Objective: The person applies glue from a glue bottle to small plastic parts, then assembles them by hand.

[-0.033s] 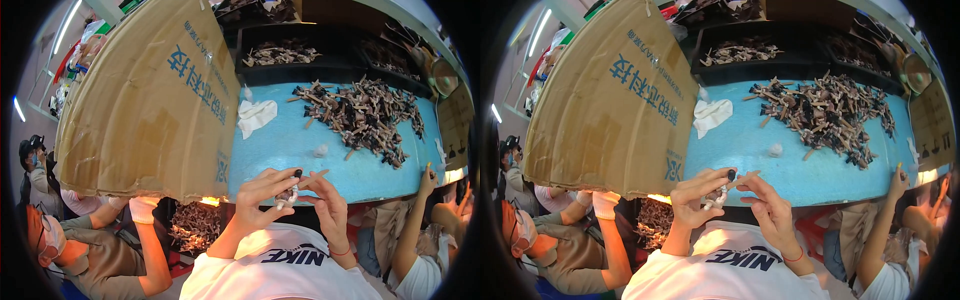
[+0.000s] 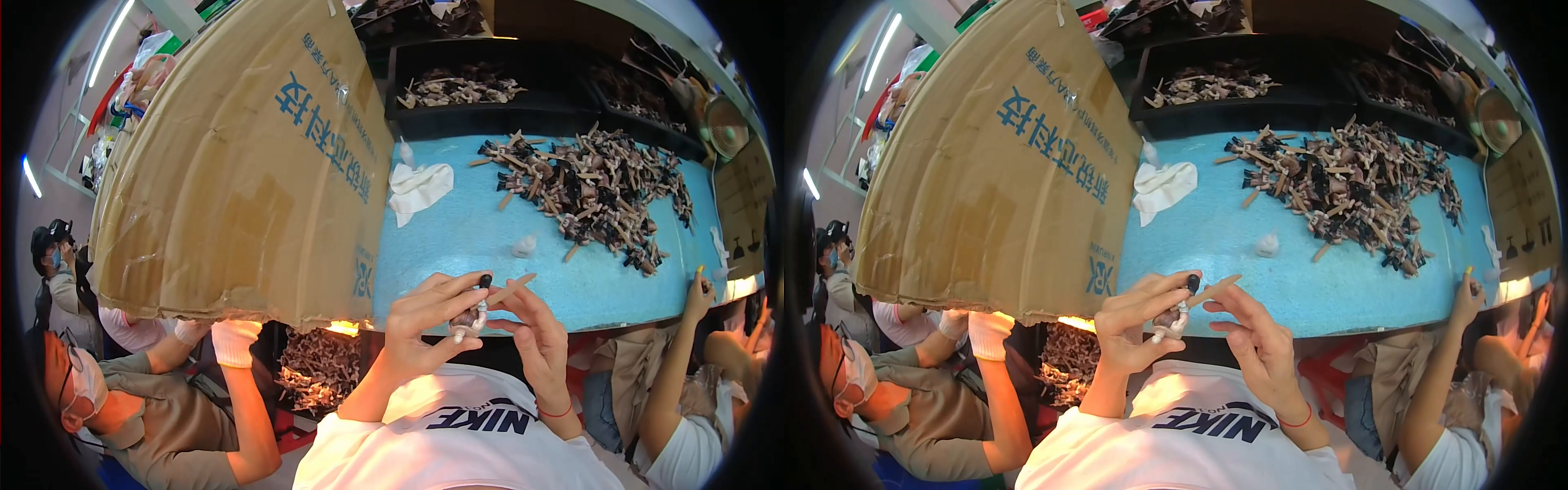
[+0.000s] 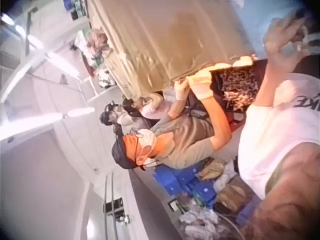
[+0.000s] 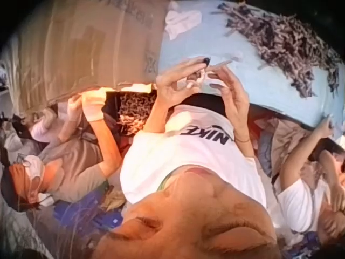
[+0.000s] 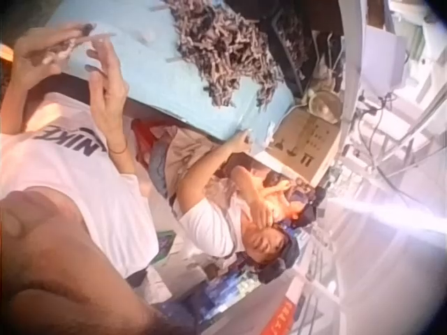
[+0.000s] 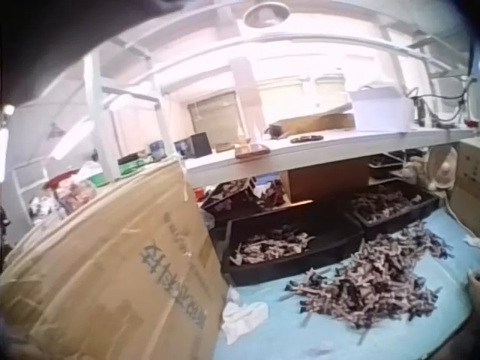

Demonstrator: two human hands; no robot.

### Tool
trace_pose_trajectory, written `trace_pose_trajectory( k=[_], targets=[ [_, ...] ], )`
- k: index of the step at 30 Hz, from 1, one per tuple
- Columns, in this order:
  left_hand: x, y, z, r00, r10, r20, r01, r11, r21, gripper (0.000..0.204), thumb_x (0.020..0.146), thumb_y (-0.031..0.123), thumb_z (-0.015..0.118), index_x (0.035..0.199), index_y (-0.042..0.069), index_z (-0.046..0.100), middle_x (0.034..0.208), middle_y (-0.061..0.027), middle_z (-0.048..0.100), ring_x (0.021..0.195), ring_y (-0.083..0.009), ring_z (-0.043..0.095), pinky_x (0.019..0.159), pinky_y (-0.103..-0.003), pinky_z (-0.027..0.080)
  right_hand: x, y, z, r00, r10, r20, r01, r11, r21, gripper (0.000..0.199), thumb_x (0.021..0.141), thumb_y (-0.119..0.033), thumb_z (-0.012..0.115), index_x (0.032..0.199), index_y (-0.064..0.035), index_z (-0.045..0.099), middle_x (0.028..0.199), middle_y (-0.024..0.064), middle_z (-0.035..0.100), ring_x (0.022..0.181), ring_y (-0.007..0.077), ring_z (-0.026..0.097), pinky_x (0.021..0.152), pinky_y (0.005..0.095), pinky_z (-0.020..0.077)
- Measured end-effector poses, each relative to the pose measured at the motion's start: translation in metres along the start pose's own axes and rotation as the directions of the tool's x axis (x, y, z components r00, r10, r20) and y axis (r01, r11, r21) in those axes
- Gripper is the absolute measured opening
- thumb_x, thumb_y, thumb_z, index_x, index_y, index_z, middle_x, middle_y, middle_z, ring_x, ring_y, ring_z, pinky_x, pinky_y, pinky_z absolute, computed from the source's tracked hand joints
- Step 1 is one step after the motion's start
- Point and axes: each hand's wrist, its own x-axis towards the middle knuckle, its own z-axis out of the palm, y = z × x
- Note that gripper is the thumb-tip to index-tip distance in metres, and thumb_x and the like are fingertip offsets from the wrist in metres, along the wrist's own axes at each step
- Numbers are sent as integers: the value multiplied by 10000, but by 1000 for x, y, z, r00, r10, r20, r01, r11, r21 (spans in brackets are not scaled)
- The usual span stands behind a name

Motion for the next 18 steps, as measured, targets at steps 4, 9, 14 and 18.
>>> trace_pose_trajectory(
  k=[4,9,14,18],
  targets=[
    [1,2,-2,995,95,-13,-92,987,133,540,599,115,766,1104,10,605,1117,-200,587,817,-279,582,698,-336,473,0,-1,2,1000,-13,28,13,1000,-26,455,927,-170,471,1309,43,349,1238,197,501,1071,267,547,818,339,504],
    [-1,5,-2,986,166,-13,-148,908,391,567,550,119,777,1079,3,608,1110,-193,587,801,-283,580,659,-318,487,1,-4,4,999,1,45,0,1000,-28,466,922,-166,480,1320,33,343,1245,197,495,1082,256,537,824,327,499],
    [-5,6,-2,986,168,-12,-148,897,417,562,547,129,780,1066,-3,612,1097,-198,590,787,-283,580,654,-325,491,5,-10,7,1000,31,-3,-30,997,66,583,856,-58,548,1363,0,267,1327,196,403,1158,269,476,903,358,452],
    [-4,7,3,978,210,-8,-185,882,432,552,543,127,775,1054,-9,617,1091,-204,591,785,-292,581,663,-332,495,14,-17,11,1000,-4,25,1,993,120,756,769,52,577,1398,-36,167,1371,200,340,1218,299,418,998,404,368]
  ],
)
